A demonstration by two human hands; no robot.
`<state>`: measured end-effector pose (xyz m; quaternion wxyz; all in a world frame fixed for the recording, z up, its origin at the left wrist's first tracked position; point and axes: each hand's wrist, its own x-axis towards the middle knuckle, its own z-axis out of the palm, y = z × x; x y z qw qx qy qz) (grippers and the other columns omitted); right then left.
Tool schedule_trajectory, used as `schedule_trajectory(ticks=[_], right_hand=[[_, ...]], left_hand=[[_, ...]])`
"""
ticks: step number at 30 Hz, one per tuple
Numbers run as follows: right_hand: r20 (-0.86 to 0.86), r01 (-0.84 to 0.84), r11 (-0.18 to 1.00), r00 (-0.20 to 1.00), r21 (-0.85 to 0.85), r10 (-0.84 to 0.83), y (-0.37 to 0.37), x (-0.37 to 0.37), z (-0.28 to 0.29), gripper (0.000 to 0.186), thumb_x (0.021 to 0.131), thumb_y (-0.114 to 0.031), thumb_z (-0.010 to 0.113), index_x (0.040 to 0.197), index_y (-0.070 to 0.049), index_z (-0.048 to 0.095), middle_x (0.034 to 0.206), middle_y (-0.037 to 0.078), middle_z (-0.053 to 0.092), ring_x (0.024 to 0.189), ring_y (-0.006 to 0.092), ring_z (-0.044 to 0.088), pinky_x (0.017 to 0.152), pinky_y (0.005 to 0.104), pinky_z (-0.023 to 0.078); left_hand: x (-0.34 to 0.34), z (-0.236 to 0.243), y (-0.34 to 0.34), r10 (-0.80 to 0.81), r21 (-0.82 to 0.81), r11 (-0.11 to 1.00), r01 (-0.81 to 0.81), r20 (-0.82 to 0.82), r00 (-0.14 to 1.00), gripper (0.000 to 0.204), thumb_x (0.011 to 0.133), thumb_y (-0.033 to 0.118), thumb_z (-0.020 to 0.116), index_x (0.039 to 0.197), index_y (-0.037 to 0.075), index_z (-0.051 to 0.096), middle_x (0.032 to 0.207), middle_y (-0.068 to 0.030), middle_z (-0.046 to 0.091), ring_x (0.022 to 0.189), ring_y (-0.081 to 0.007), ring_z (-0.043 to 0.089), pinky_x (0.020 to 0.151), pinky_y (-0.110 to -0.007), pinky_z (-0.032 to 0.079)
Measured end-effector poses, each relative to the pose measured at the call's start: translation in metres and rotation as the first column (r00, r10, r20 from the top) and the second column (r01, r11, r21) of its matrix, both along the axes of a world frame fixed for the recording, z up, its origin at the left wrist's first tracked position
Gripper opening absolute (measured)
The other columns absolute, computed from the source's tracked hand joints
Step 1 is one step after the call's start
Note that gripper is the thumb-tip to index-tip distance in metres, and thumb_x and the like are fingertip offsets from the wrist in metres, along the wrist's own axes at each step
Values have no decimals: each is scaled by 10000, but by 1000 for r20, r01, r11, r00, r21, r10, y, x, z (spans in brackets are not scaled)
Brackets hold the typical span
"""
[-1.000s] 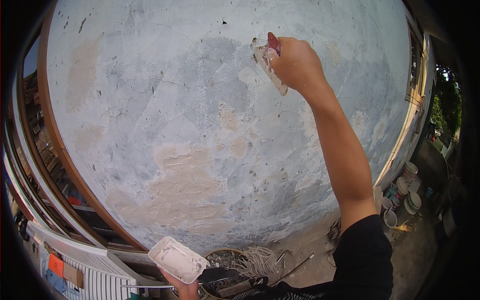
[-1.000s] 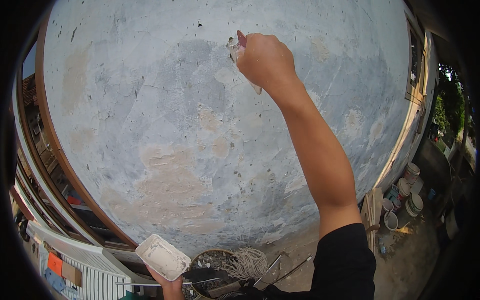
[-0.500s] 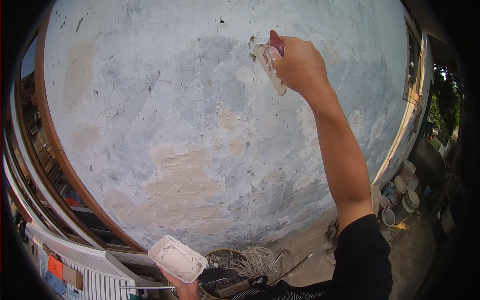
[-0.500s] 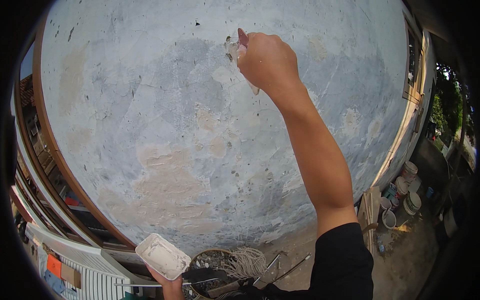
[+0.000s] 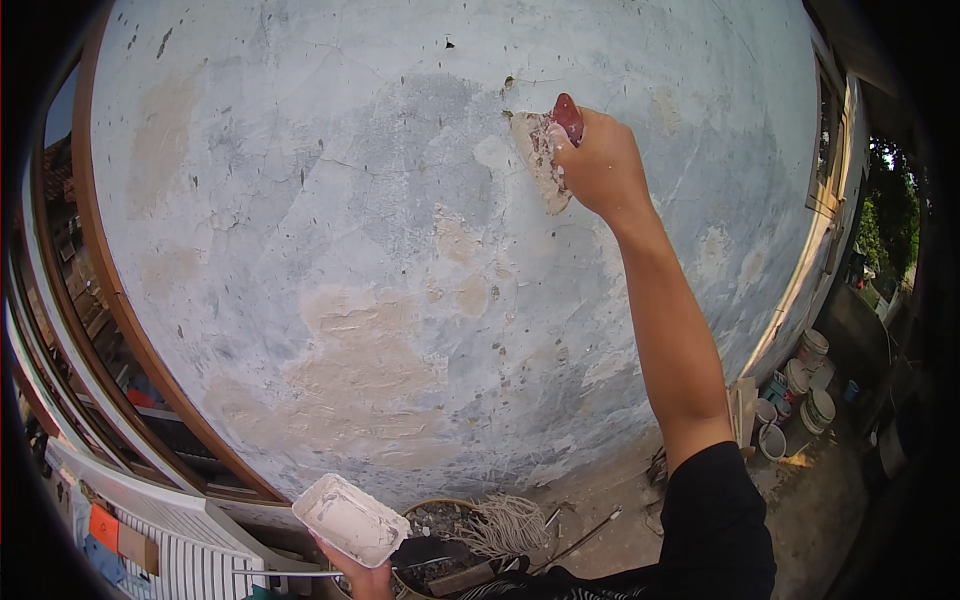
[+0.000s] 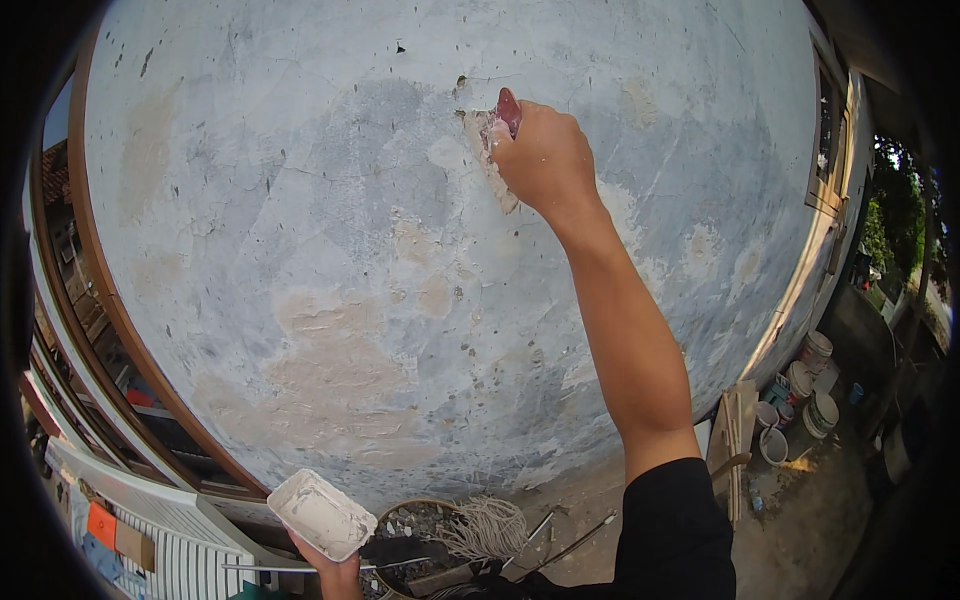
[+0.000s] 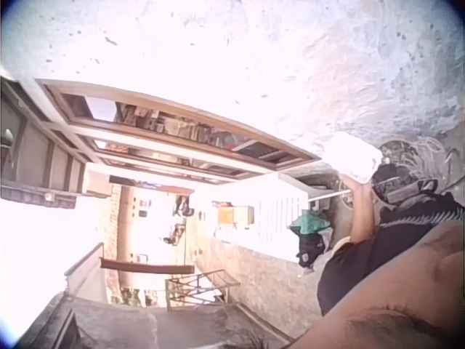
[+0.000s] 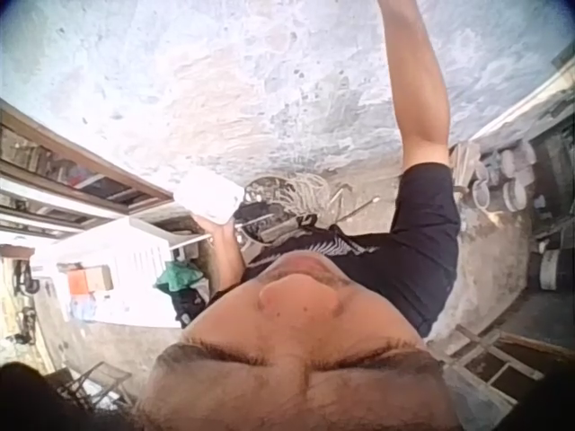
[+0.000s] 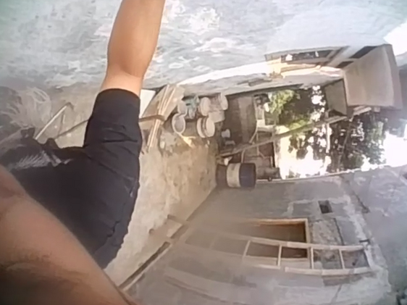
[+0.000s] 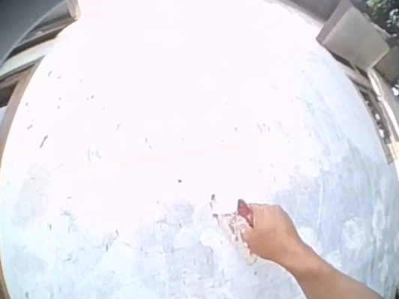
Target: Applying patching compound to a damaged area on an exterior wall using a putty knife.
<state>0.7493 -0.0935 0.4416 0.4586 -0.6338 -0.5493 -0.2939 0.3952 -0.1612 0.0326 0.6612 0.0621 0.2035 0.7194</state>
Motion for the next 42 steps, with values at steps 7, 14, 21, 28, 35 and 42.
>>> schedule_trajectory(ticks=[7,14,21,28,35,42], right_hand=[[177,159,981,968,113,-177,-8,-21,-12,243,925,-233,585,933,-13,689,784,200,699,717,356,691,667,453,544],[297,165,978,934,130,-197,-5,-32,-15,200,921,-214,595,925,-28,667,739,163,689,662,356,678,605,437,533],[238,193,979,950,62,-202,-2,-33,-9,192,919,-220,601,954,-46,672,783,160,703,704,363,681,646,440,537],[211,176,977,957,119,-198,-2,-14,-9,250,928,-227,593,1067,-47,695,838,162,723,752,349,698,685,426,549],[410,-17,892,892,452,-191,0,-21,-9,162,873,-127,663,1005,-42,706,832,105,704,851,274,668,712,392,528],[577,23,902,761,431,-296,44,-9,-37,85,863,-99,635,863,-32,687,864,125,695,922,307,670,783,437,510]], left_hand=[[6,2,2,-1,-18,1000,1,10,1000,551,990,566,356,1334,178,542,1258,-45,617,1144,-297,599,964,-504,497],[3,-5,5,-15,-18,1000,15,1,1000,536,993,554,367,1321,172,551,1240,-47,623,1132,-295,603,964,-494,497],[3,-5,2,2,-36,999,-1,12,1000,533,992,554,368,1316,174,554,1245,-48,623,1127,-299,607,965,-498,498],[1,-8,1,1,-8,1000,-1,37,999,538,990,560,363,1329,187,548,1249,-50,624,1118,-306,611,942,-518,509],[2,-5,1,-5,-11,1000,5,-1,1000,554,985,575,364,1329,181,546,1242,-47,625,1113,-307,612,938,-515,511],[7,-2,6,12,-12,1000,-12,-10,1000,559,985,580,359,1331,181,542,1257,-43,616,1129,-299,606,959,-500,502]])
